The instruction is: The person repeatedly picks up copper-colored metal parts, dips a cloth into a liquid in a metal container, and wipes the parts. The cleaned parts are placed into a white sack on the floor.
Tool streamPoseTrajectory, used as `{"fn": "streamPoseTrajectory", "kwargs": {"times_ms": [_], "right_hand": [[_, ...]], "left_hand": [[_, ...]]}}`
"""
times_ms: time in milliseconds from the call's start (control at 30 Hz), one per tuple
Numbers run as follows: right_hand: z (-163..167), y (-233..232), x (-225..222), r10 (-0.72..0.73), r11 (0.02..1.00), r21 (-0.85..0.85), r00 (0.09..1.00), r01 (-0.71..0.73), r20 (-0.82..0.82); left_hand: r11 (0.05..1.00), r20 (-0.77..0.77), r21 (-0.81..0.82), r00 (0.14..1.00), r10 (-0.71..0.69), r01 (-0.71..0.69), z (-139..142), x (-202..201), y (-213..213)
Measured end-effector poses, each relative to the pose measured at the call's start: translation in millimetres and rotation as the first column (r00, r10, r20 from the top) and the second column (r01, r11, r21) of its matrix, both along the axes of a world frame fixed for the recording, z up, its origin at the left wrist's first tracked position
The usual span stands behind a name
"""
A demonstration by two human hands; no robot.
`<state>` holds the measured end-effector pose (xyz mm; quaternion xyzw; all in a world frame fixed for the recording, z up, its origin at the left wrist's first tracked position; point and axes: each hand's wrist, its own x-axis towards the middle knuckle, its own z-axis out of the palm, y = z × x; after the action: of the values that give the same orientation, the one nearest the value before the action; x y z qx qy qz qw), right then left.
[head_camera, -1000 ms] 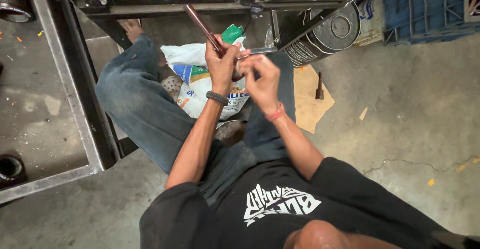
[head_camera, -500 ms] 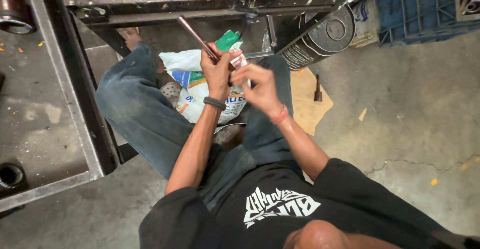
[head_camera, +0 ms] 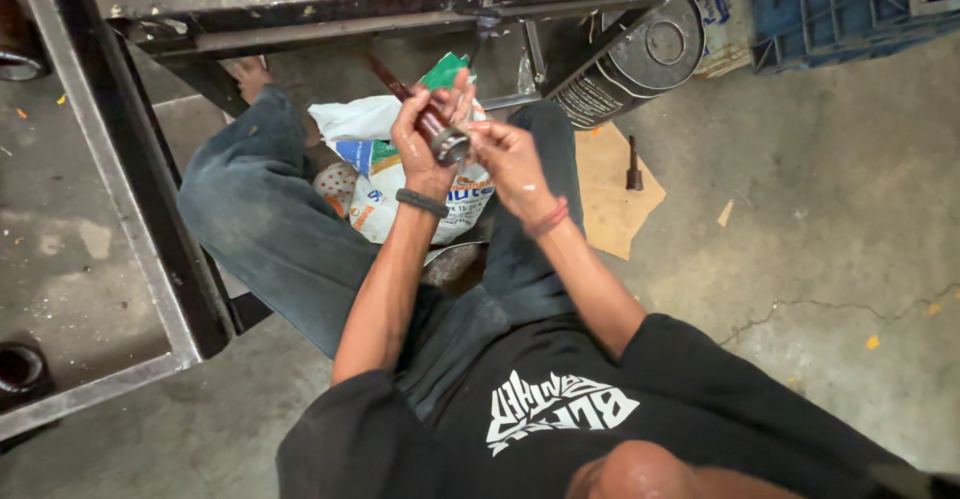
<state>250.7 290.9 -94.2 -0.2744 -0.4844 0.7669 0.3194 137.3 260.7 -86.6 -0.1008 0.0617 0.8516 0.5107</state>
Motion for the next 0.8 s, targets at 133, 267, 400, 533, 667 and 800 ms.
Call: {"fn": "streamPoseTrajectory", "kwargs": {"times_ms": [133,267,400,533,667,800], "right_hand": [[-16,-10,-2,-0.047,0.987,-0.155,0.999,0.049,0.017],[-16,-10,-1,0.053,0.871,-0.485,0.996,-0.079,-0.067],[5,-16,2,0.175,0.775,-0.591,0.974,-0.225,-0.141],[33,-18,11,0.081,0.937,-0.325,0.986,-0.126,-0.148],[33,-1,25,-0.106,0.974,-0.209,0.99,0.085,-0.089],[-23,16,34,-0.21,0.96,-0.192,0.978,0.202,-0.021]], "left_hand": [[0.991,-0.151,-0.023,0.98,0.127,-0.132,-8,6,-2],[0.947,-0.484,-0.083,0.844,0.233,-0.309,-11,9,2],[0.926,-0.539,-0.023,0.784,0.306,-0.377,-15,5,11],[0.899,-0.451,-0.286,0.874,0.18,-0.332,-20,7,8],[0.891,-0.289,-0.402,0.953,0.095,-0.211,-21,13,2],[0.927,-0.311,-0.368,0.949,-0.045,-0.077,-16,25,-2]]}}
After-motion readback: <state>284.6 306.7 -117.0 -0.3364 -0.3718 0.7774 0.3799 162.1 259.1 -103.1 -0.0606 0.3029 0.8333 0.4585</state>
